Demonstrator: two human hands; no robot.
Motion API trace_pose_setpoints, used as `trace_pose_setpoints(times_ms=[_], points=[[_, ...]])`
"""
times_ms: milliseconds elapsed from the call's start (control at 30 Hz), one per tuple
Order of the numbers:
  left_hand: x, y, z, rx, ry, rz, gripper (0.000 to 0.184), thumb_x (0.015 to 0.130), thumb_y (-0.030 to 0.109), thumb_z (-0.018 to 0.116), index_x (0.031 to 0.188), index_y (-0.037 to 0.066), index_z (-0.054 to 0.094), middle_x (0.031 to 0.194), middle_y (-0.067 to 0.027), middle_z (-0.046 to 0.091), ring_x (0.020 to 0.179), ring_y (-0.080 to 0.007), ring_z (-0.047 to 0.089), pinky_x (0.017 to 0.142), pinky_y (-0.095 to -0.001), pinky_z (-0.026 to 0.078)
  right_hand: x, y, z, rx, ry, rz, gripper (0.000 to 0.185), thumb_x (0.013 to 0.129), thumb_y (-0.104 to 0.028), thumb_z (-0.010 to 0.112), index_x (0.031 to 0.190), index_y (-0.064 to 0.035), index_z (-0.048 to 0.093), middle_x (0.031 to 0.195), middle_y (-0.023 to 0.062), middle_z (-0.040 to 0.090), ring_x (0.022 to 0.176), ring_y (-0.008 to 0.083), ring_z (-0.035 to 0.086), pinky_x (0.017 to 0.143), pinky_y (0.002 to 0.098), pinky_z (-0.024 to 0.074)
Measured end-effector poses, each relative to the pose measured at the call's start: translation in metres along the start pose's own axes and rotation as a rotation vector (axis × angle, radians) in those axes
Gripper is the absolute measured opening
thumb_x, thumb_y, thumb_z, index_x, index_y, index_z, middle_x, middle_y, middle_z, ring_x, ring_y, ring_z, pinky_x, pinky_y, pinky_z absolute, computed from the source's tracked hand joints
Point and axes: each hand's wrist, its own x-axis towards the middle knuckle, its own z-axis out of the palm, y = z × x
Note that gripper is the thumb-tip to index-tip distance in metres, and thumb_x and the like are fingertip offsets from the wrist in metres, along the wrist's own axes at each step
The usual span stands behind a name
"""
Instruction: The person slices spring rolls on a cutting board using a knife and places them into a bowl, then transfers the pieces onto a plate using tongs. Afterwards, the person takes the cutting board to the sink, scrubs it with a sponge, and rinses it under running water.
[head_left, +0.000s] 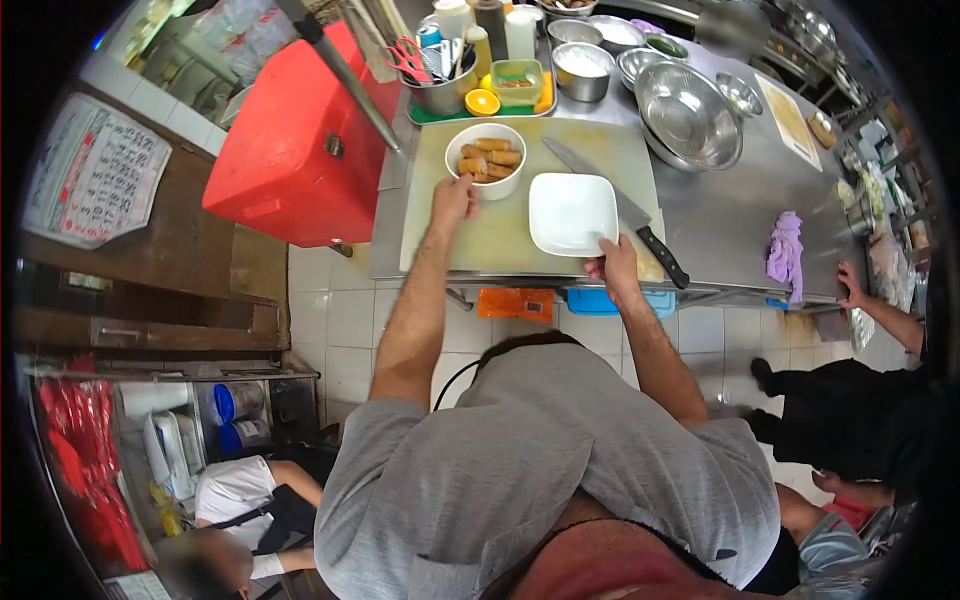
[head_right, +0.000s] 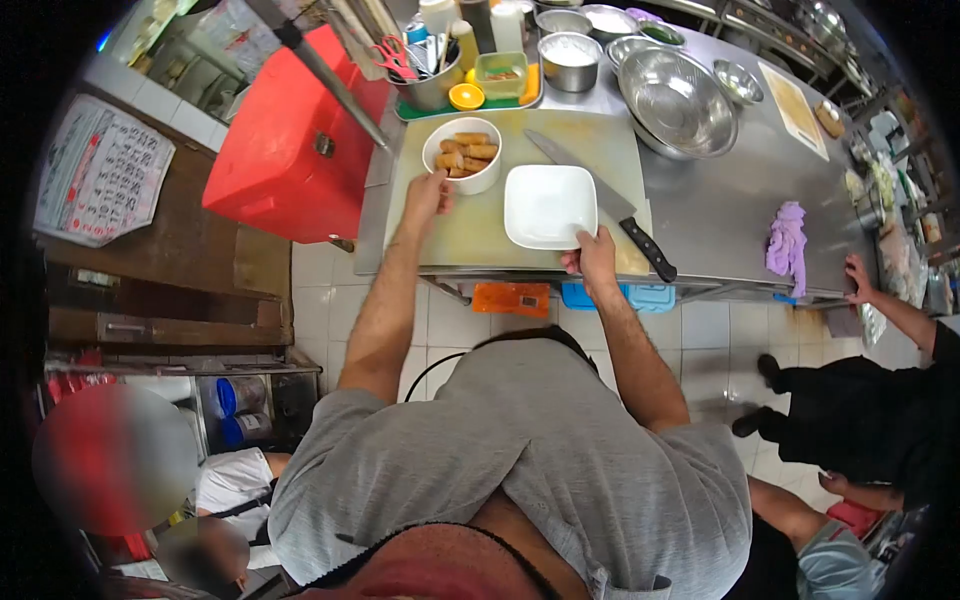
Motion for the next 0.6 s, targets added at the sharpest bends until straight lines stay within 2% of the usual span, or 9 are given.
trace_pose_setpoints(times_ms=[67, 133, 200, 233, 300, 433, 467, 500, 600], points=[[0.019, 0.024, -0.021, 0.458, -0.084, -0.111, 0.041, 0.087, 0.036, 0.046, 0.066, 0.002, 0.055, 0.058, -0.0095, 0.055, 0.046, -0.0211, 0.053, 0.044, -0.035, 0.043, 0.014, -0.007, 0.008, -0.012, -0.042, 0.013, 0.017, 0.086, -0.01, 0.043, 0.099, 0.0015, 0.041, 0.066, 0.0092, 0.054, 0.044, 0.0145, 0.051, 0.035, 0.025, 0.0405], [0.06, 0.036, -0.044, 0.698, 0.05, 0.052, 0.051, 0.087, 0.046, 0.043, 0.069, 0.001, 0.058, 0.063, -0.015, 0.059, 0.059, -0.0306, 0.058, 0.059, -0.0393, 0.046, 0.018, -0.014, 0.018, -0.002, -0.024, 0.029, 0.016, 0.086, -0.009, 0.042, 0.098, 0.0016, 0.042, 0.064, 0.0081, 0.054, 0.043, 0.0139, 0.051, 0.035, 0.0247, 0.0401], [0.084, 0.065, -0.05, 0.551, 0.265, 0.238, 0.05, 0.086, 0.046, 0.046, 0.072, -0.001, 0.058, 0.067, -0.0188, 0.06, 0.072, -0.0364, 0.059, 0.07, -0.0406, 0.045, 0.023, -0.013, 0.023, -0.041, -0.006, -0.021, 0.016, 0.085, -0.009, 0.042, 0.098, 0.001, 0.043, 0.061, 0.0075, 0.053, 0.041, 0.0134, 0.05, 0.033, 0.0251, 0.0383], [0.098, 0.078, -0.05, 0.551, 0.264, 0.251, 0.05, 0.086, 0.046, 0.046, 0.072, -0.001, 0.058, 0.067, -0.0188, 0.06, 0.072, -0.0364, 0.059, 0.07, -0.0406, 0.045, 0.022, -0.017, 0.028, -0.035, -0.006, -0.032, 0.016, 0.085, -0.009, 0.042, 0.098, 0.001, 0.043, 0.061, 0.0075, 0.053, 0.041, 0.0134, 0.05, 0.033, 0.0251, 0.0383], [0.128, 0.109, -0.052, 0.553, 0.454, 0.567, 0.046, 0.083, 0.044, 0.051, 0.077, 0.0, 0.058, 0.075, -0.019, 0.061, 0.076, -0.0343, 0.06, 0.071, -0.0399, 0.045, 0.008, -0.018, 0.038, -0.091, 0.061, -0.028, 0.015, 0.084, -0.008, 0.042, 0.096, 0.0009, 0.044, 0.059, 0.0069, 0.051, 0.039, 0.0129, 0.048, 0.031, 0.0251, 0.0354], [0.202, 0.146, -0.053, 0.379, 0.531, 0.689, 0.034, 0.079, 0.032, 0.06, 0.079, -0.001, 0.057, 0.068, -0.0112, 0.058, 0.068, -0.0231, 0.06, 0.067, -0.0368, 0.047, -0.024, -0.003, 0.057, -0.018, 0.099, -0.011, 0.017, 0.082, -0.008, 0.04, 0.097, 0.0005, 0.044, 0.059, 0.0068, 0.051, 0.038, 0.0123, 0.047, 0.029, 0.0243, 0.0352], [0.23, 0.149, -0.059, 0.372, 0.503, 0.7, 0.034, 0.079, 0.032, 0.06, 0.079, -0.001, 0.057, 0.068, -0.0112, 0.058, 0.068, -0.0231, 0.06, 0.067, -0.0368, 0.047, -0.028, 0.003, 0.063, 0.003, 0.134, 0.009, 0.018, 0.082, -0.008, 0.041, 0.098, 0.0003, 0.044, 0.059, 0.007, 0.051, 0.037, 0.0123, 0.047, 0.03, 0.0245, 0.0357], [0.276, 0.14, -0.071, 0.445, 0.598, 0.683, 0.037, 0.079, 0.037, 0.057, 0.083, 0.001, 0.059, 0.079, -0.0133, 0.06, 0.079, -0.0275, 0.058, 0.073, -0.0392, 0.045, -0.029, 0.016, 0.068, 0.023, 0.153, 0.009, 0.02, 0.082, -0.008, 0.041, 0.1, -0.0001, 0.045, 0.06, 0.0072, 0.052, 0.037, 0.0122, 0.047, 0.03, 0.0246, 0.0359], [0.33, 0.153, -0.092, 1.653, 0.723, 0.924, 0.049, 0.081, 0.054, 0.042, 0.091, 0.011, 0.063, 0.085, -0.0088, 0.063, 0.088, -0.03, 0.058, 0.074, -0.0446, 0.044, -0.025, 0.026, 0.082, 0.123, 0.298, -0.025, 0.024, 0.085, -0.013, 0.044, 0.106, -0.0009, 0.045, 0.065, 0.008, 0.055, 0.038, 0.0123, 0.048, 0.03, 0.0241, 0.0372]])
